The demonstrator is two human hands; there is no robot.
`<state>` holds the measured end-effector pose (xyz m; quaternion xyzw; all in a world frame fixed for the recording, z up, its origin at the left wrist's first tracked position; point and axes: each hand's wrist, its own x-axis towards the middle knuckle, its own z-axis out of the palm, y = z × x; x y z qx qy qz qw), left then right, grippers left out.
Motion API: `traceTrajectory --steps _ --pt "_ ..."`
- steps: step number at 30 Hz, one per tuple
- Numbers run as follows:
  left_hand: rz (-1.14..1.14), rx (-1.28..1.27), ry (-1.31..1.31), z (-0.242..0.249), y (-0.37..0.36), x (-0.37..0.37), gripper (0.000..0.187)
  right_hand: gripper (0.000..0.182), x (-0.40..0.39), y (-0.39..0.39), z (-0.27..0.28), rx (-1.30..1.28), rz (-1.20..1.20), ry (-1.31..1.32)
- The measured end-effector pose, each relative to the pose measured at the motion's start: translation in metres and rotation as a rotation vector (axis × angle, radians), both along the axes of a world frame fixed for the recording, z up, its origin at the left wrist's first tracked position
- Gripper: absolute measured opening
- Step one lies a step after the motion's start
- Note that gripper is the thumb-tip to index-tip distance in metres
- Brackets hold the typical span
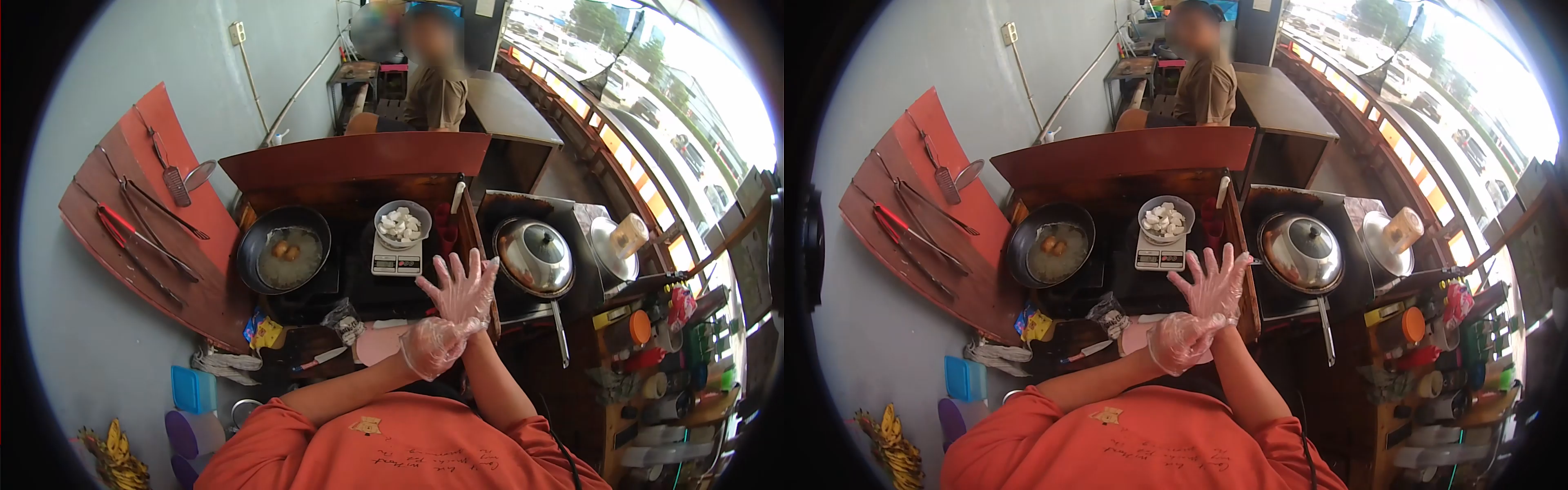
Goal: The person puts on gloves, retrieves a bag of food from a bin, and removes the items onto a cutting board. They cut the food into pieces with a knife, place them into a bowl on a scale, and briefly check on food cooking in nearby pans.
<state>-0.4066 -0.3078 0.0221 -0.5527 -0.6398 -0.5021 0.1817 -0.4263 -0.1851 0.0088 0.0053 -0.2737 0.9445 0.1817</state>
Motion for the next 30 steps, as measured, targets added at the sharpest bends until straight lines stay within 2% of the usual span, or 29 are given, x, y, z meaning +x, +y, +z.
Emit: traceTrajectory --steps 1,2,4,7,9,11,12,16,18,22,26,30 --pt "-0.095 -0.027 -0.061 0.003 -0.004 0.004 0.047 0.079 0.003 -0.005 0.001 0.174 -0.03 0.086" --pt "-0.069 0.05 -0.023 0.013 -0.003 0.01 0.043 0.079 0.012 -0.006 0.003 0.172 -0.042 0.079" --pt "-0.041 0.02 0.058 0.011 -0.008 0.019 0.041 0.07 0.028 -0.009 0.018 -0.246 -0.096 0.02" --pt "-0.013 -0.025 0.191 0.007 -0.015 0.023 0.037 0.065 0.047 -0.007 0.018 -0.258 -0.223 0.051" --pt "-0.029 -0.039 0.238 0.004 -0.017 0.023 0.035 0.066 0.058 -0.009 0.018 -0.31 -0.355 -0.026" --pt "0.187 -0.056 0.324 0.004 -0.016 0.022 0.03 0.068 0.071 -0.006 0.011 -0.351 -0.458 0.039" --pt "0.143 -0.088 0.251 -0.001 -0.011 0.02 0.026 0.07 0.079 -0.005 0.01 -0.39 -0.513 0.006" --pt "-0.019 -0.129 0.146 -0.003 -0.001 0.038 0.027 0.07 0.115 0.004 0.01 -0.402 -0.693 -0.055" --pt "-0.188 -0.026 0.135 0.002 0.007 0.06 0.04 0.07 0.138 0.018 0.005 -0.376 -0.764 -0.002" --pt "-0.399 -0.076 0.196 0.005 0.03 0.102 0.052 0.069 0.189 0.04 0.021 -0.317 -0.89 0.06" --pt "-0.63 -0.056 0.237 0.006 0.071 0.148 0.052 0.07 0.262 0.07 0.021 -0.29 -1.044 0.052" --pt "-0.882 -0.059 0.21 0.002 0.12 0.218 0.05 0.068 0.368 0.109 0.012 -0.289 -1.243 0.058"
